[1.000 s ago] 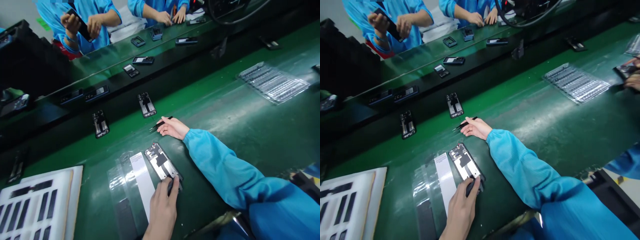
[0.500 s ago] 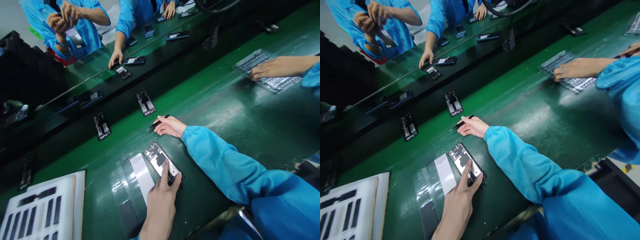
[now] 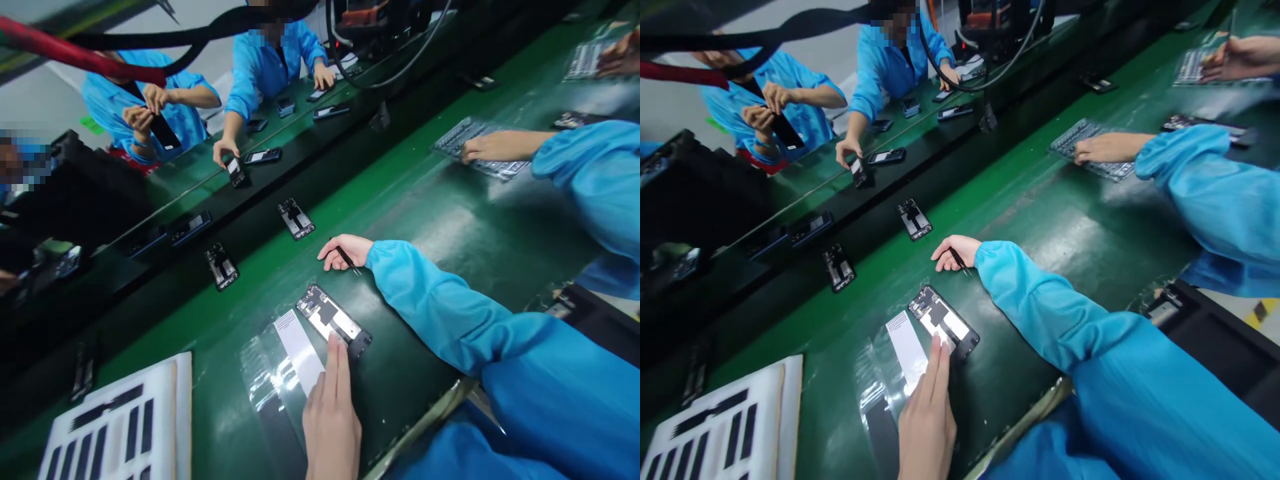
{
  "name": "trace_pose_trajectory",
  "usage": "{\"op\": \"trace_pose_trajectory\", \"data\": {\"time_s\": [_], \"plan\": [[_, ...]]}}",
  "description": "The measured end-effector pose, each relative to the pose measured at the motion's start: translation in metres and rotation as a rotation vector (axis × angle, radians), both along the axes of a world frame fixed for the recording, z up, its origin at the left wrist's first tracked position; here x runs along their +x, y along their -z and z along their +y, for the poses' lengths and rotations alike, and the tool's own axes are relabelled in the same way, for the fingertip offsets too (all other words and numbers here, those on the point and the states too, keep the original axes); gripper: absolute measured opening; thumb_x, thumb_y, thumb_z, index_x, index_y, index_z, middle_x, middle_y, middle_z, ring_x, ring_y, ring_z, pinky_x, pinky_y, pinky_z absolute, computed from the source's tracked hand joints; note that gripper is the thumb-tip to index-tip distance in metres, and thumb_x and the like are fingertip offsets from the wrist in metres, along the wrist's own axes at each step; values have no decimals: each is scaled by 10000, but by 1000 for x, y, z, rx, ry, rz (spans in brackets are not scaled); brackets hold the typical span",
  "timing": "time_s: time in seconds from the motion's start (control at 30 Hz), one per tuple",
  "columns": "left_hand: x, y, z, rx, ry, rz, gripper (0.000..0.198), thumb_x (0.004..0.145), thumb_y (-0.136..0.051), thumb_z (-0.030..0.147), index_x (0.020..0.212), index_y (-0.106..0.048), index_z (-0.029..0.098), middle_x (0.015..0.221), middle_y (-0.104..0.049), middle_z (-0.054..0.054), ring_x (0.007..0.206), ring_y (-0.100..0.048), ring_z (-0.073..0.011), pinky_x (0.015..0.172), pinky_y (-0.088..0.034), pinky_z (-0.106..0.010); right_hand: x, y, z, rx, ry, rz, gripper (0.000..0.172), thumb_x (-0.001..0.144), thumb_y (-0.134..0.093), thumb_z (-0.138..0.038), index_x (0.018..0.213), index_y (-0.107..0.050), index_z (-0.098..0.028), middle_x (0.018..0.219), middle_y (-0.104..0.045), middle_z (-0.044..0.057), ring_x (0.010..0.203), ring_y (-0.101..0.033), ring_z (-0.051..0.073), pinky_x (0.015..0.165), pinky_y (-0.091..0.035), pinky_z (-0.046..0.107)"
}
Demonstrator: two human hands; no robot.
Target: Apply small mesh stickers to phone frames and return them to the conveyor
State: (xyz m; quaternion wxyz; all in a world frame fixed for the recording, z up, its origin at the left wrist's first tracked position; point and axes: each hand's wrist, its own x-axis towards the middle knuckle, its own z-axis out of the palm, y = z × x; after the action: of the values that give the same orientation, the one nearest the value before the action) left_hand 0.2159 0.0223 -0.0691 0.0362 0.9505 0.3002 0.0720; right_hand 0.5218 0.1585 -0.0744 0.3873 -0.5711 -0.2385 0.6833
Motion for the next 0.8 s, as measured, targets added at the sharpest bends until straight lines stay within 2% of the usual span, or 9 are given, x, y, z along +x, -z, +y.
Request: {"op": "trace_pose_trajectory", "data": {"time_s": [0.1,0.2,0.3,0.37,0.43,0.5,0.57,0.67,0.8], "plan": [[-2,2,-8,-58,22,237,1027,564,-458,-89,1553,-289,131,1533,-433,-162,582,-662,-144,421,-540,-251,-18,2,-3,-16,-16,-227,237,1007,-590,-354,1079,-642,-134,923,-674,30,680,-647,121,600,-563,263],[6,1,-5,-104,39,321,950,543,-508,-62,1480,-430,76,1442,-535,-198,476,-642,-149,359,-496,-265,-38,-5,-17,-3,-63,-471,244,1007,-590,-343,1134,-628,-137,966,-674,40,722,-661,136,631,-574,284],[7,-6,2,-132,75,282,885,586,-504,-37,1464,-454,66,1394,-582,-187,540,-695,-193,447,-551,-294,-60,-17,-47,21,-168,-730,241,995,-604,-356,1100,-648,-144,1008,-684,52,820,-678,168,736,-581,346],[-3,-11,4,-149,98,247,874,616,-487,-42,1480,-433,82,1453,-527,-172,633,-726,-179,549,-586,-269,-77,-22,-73,38,-238,-909,257,970,-638,-381,1072,-659,-146,1031,-691,66,918,-678,204,836,-559,405],[-22,-11,4,-180,76,121,756,720,-444,-43,1462,-455,103,1506,-472,-147,830,-749,-163,697,-598,-223,-93,-22,-96,44,-290,-1062,280,964,-644,-358,1101,-646,-113,1010,-702,104,970,-681,250,896,-528,461],[-43,-8,6,-221,-12,-100,579,859,-363,-14,1393,-522,144,1475,-527,-112,1072,-705,-164,856,-577,-216,-103,-18,-107,46,-331,-1172,263,991,-602,-320,1122,-636,-94,968,-709,115,948,-693,258,897,-524,472],[-60,-4,11,-229,-112,-241,500,935,-317,29,1357,-544,171,1377,-625,-104,1172,-658,-173,919,-565,-245,-105,-13,-98,54,-357,-1246,255,1005,-582,-324,1130,-638,-109,983,-704,91,916,-695,231,870,-545,447],[-72,-2,24,-194,-200,-258,486,939,-335,38,1340,-571,179,1309,-669,-113,1126,-684,-193,849,-591,-246,-96,-10,-50,76,-346,-1335,276,993,-608,-350,1160,-637,-132,1090,-679,81,937,-681,212,840,-566,417],[-65,-3,26,-112,-254,-1,812,728,-395,-102,1454,-501,246,1548,-423,-102,829,-754,-211,564,-602,-252,-78,-22,36,107,-247,-1447,307,983,-625,-339,1217,-621,-140,1200,-643,104,1017,-659,233,869,-559,432]]}}
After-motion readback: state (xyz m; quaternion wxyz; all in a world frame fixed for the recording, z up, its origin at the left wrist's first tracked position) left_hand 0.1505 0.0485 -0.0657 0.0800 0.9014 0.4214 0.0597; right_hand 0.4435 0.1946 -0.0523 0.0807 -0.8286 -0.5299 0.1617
